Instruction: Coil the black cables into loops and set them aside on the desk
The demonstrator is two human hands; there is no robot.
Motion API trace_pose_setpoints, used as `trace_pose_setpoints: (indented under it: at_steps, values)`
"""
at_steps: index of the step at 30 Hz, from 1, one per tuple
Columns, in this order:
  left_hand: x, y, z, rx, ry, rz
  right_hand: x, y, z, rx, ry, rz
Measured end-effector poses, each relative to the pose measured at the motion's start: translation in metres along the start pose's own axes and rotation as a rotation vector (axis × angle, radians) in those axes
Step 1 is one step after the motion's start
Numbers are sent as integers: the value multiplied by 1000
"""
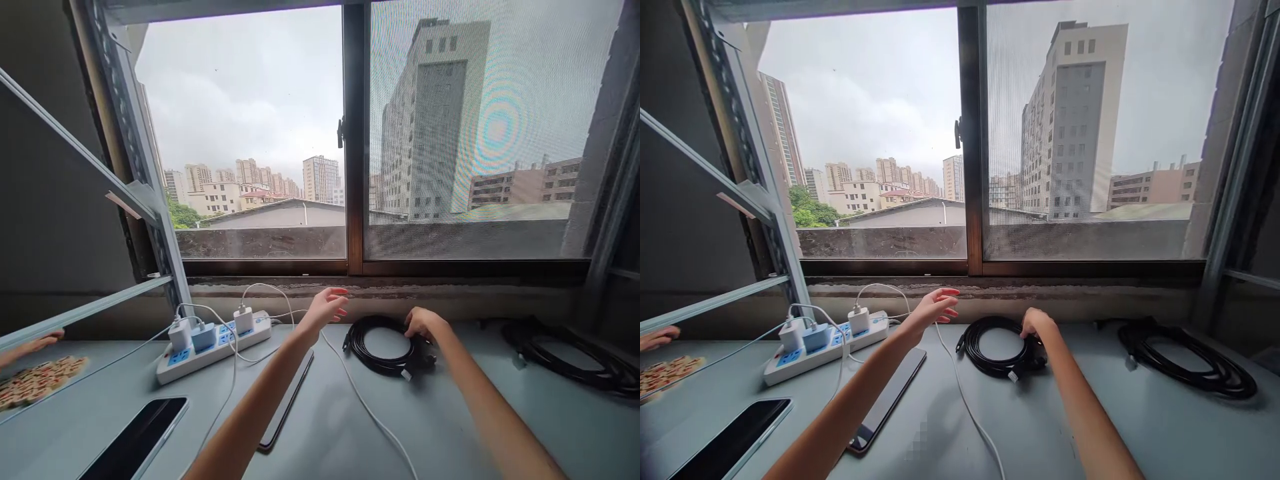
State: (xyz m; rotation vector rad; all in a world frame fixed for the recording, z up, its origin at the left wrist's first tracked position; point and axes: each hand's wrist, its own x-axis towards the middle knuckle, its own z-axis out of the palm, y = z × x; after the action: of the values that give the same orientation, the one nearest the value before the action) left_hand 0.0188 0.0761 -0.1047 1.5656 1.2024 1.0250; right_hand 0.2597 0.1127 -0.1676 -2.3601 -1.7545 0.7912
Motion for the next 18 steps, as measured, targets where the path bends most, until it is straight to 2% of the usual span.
trace_pose_setpoints:
  at_steps: [4, 13, 18]
  values:
    - [-2, 1, 2, -8, 1, -4, -5, -4, -1, -10, -58, 14]
    - [-2, 1, 5, -22, -17, 0, -11, -11, -1, 61, -74, -6]
    - [-2, 3, 5, -33, -17, 22, -7, -7, 0, 86, -83, -22]
